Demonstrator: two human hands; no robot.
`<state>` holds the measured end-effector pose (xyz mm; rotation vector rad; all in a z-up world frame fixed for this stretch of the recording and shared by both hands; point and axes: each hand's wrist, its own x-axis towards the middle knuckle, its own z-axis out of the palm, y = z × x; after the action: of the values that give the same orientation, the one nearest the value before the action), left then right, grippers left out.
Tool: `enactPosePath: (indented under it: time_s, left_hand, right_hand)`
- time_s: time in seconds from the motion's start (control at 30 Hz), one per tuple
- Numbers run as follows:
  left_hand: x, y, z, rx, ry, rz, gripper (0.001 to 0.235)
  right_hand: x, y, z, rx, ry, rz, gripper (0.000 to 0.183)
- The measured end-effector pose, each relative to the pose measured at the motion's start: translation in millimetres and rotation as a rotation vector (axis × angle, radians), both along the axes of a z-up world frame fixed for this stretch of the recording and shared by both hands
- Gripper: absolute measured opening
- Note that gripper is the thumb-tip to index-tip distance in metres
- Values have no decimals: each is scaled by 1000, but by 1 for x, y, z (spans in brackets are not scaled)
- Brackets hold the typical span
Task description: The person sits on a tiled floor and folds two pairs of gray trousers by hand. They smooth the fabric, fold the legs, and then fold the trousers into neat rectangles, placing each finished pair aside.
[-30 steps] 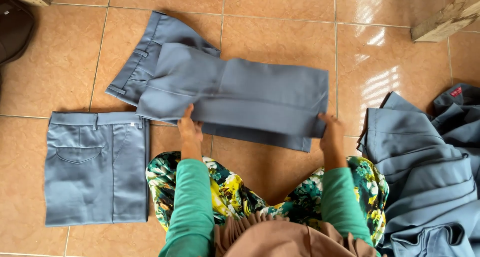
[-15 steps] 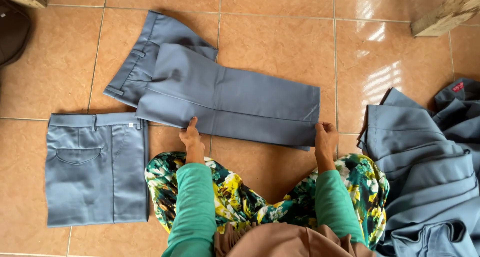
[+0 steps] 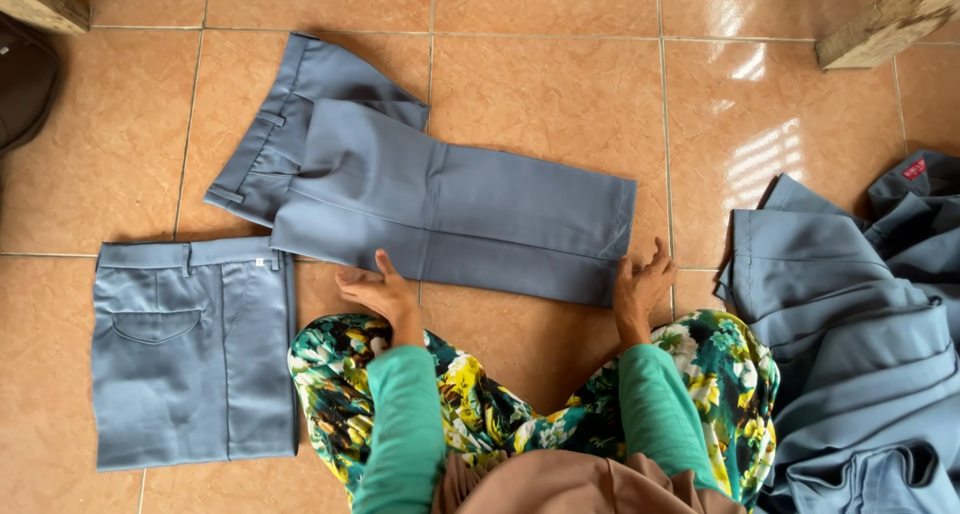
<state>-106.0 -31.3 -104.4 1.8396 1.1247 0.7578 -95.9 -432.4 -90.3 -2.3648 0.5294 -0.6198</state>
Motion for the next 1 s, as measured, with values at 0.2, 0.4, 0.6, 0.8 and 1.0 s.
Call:
enactPosePath:
  time_s: [0.2,0.4,0.6,0.8,1.0]
  left_hand:
    - [46,-71,78,581,159,-602,40]
    - [56,-54,23,854,522,-832,67]
    - [22,-80,22,934,428,-595,70]
    - [-9,-113,29,812,544,-558,71]
    - [4,-138,24,835,505,-641,71]
  right_hand:
    - [16,56,27,-223,182,90,72]
    - [24,69,20,-315,498,295,64]
    - [31,42,17,-438,446,418,64]
    - [29,12,-3,-493,377,446,58]
    - [30,45,-3,-569,171,338,58]
